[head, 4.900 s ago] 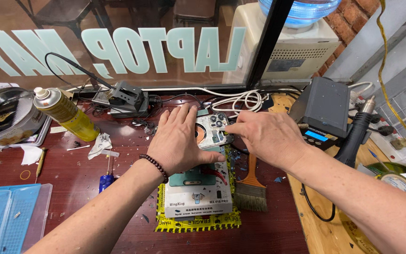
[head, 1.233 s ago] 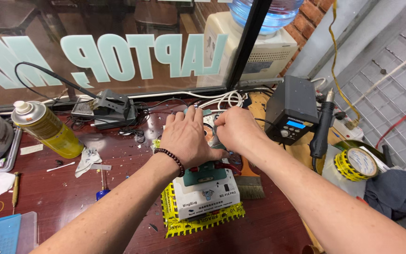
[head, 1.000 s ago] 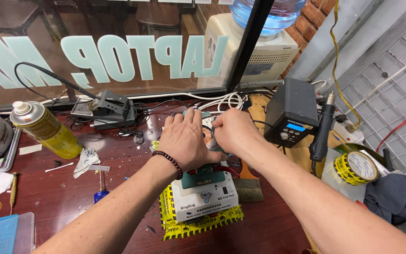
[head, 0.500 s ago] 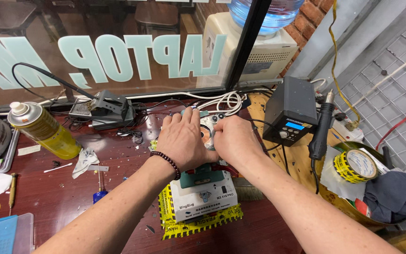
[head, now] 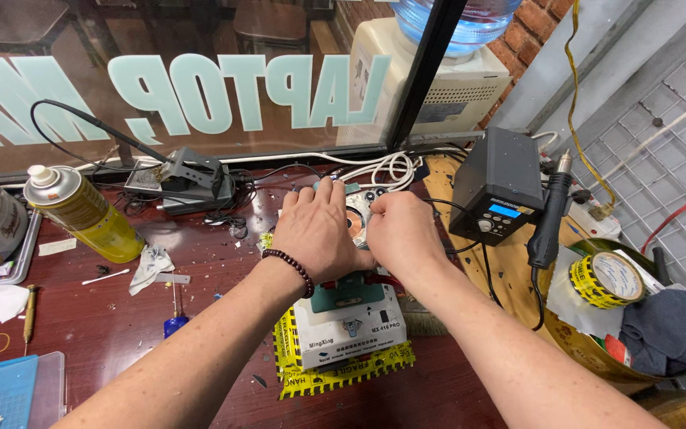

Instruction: The person uses a blue-handled screwdriver to remove screws from a small electronic device, then uses a soldering iron to work on the internal components. The device is held in place on a workbench while the person manipulates wires and components.

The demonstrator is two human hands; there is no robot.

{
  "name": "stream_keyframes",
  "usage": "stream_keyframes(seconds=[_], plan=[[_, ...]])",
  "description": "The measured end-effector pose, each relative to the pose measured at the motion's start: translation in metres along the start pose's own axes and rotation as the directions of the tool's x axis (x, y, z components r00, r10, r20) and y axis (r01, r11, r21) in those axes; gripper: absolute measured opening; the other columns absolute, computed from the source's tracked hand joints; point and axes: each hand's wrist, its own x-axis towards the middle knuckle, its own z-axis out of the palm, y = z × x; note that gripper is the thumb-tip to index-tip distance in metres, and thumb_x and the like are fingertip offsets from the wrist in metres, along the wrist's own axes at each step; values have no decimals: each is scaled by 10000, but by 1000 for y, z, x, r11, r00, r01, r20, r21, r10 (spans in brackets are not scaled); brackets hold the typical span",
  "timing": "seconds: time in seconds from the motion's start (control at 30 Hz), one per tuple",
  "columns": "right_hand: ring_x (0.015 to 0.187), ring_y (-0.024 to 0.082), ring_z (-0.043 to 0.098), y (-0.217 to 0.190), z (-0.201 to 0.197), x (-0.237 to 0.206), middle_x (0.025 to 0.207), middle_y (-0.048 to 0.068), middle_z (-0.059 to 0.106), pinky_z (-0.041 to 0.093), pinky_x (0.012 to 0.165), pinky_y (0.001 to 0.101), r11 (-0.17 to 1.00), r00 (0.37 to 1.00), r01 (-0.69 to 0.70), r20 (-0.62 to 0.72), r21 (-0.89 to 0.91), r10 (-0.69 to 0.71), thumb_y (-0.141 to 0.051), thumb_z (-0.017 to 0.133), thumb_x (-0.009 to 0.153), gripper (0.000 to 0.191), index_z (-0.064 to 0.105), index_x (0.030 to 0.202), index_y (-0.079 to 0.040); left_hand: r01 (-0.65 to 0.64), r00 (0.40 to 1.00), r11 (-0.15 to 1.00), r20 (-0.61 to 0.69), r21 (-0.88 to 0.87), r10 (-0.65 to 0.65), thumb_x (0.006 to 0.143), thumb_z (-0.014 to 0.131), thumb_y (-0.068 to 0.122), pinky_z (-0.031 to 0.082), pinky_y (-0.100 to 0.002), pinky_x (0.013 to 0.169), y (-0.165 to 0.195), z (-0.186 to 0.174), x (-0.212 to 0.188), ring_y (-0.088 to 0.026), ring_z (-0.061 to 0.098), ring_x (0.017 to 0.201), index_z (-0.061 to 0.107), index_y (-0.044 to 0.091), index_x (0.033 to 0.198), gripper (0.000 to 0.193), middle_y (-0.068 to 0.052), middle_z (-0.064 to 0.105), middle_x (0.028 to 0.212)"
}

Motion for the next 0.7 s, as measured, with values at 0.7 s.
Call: stream_keyframes(seconds=[0.7], plan=[[923,331,750,-12,-17,-4,992,183,757,590,854,419,995,987,-76,138,-61,84,-144,651,851,258,802,1061,-148,-1,1000,1000,-23,-10,0,513,863,620,393,-450,996,2,-2,-1,-368,554,1152,453,-80,1352,1168,-205,549,1295]])
